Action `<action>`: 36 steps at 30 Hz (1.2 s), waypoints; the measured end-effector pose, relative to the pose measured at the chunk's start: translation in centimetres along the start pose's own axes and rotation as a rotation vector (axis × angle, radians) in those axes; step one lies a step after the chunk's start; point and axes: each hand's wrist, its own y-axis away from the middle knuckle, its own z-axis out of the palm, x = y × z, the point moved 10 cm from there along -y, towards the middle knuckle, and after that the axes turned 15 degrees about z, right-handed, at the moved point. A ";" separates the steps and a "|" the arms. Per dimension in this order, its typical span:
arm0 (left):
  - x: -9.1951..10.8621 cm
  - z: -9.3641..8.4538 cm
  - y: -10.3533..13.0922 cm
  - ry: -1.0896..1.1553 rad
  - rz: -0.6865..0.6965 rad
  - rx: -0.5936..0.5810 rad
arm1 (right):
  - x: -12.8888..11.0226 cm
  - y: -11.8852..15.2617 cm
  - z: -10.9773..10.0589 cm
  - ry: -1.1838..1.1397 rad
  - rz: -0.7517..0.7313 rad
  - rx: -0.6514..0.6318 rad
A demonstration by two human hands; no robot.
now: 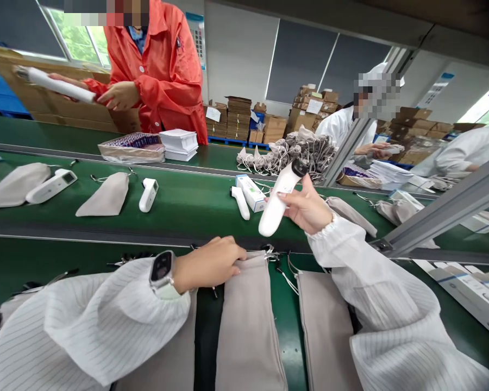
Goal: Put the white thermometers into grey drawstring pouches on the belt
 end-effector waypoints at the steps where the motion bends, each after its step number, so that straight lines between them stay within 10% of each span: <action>1: 0.0 0.0 0.2 0.073 0.002 -0.032 | 0.2 0.3 0.8 -0.012 0.012 -0.022; 19: 1.6 -5.4 0.7 0.301 0.069 0.412 | 0.7 1.0 2.5 -0.139 0.045 -0.060; 26: 0.8 -9.1 2.9 0.163 -0.021 0.835 | 6.3 2.8 8.5 0.097 0.322 -0.217; 29: -0.4 -8.3 2.6 0.178 -0.108 0.761 | 6.3 2.6 7.6 0.291 0.284 -0.128; 32: -1.8 -5.0 1.9 0.421 -0.271 0.489 | 1.0 1.7 2.9 0.528 -0.172 0.151; 36: 1.0 -2.7 1.4 0.765 -0.256 0.279 | -3.0 1.6 -2.7 0.799 -0.588 0.421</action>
